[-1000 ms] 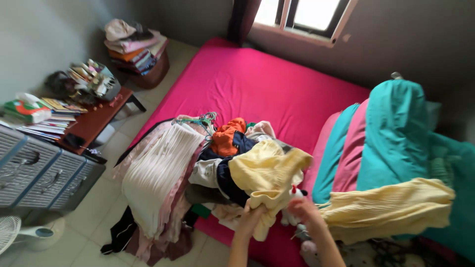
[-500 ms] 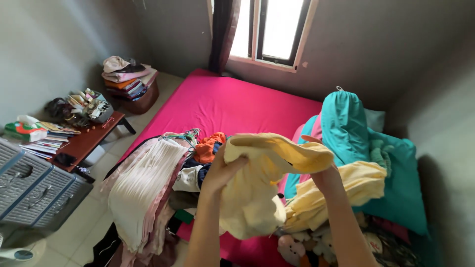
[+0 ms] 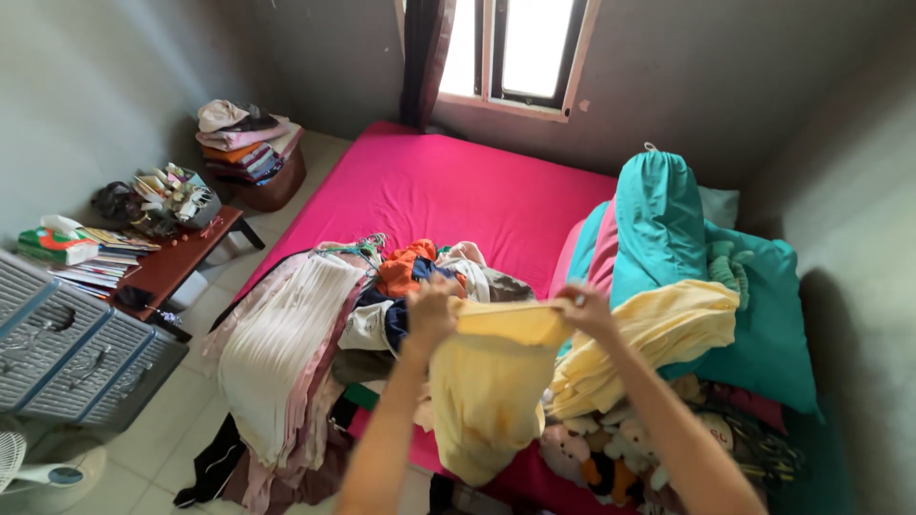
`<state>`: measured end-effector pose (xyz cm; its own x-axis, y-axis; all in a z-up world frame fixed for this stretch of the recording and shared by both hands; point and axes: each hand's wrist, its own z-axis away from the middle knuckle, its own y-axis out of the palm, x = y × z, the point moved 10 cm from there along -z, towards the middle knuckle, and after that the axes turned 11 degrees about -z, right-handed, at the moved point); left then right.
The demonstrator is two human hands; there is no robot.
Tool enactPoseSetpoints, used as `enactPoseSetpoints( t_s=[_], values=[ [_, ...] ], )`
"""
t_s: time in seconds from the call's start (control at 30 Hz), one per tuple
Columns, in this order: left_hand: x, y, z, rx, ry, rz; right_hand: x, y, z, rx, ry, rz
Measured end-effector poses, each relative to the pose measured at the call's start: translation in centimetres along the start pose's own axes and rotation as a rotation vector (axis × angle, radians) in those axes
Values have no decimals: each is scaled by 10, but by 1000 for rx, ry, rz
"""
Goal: Hanging various items of clothing onto hangers and placing them inside a closet.
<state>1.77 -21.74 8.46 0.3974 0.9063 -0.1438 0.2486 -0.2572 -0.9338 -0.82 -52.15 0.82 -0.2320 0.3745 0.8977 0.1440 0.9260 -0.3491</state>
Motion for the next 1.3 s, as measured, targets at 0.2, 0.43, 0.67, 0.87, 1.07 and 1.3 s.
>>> enactPoseSetpoints(
  t_s=[0.2,0.43,0.67,0.87,1.07,1.3],
  values=[
    [27,-111,-44,24,43,261,185,-86,-40,-239,-10,414],
    [66,34,-22,-249,-346,671,106,-24,-21,-77,226,67],
    [105,151,13,-261,-678,1382,66,-9,3,-37,133,401],
    [26,86,-3,99,-218,950,-21,-23,27,-139,310,-180],
    [-65,72,14,142,-220,941,-96,-20,114,-191,359,-579],
    [-178,125,48,238,-320,1388,-102,-51,256,-194,688,-581]
  ],
)
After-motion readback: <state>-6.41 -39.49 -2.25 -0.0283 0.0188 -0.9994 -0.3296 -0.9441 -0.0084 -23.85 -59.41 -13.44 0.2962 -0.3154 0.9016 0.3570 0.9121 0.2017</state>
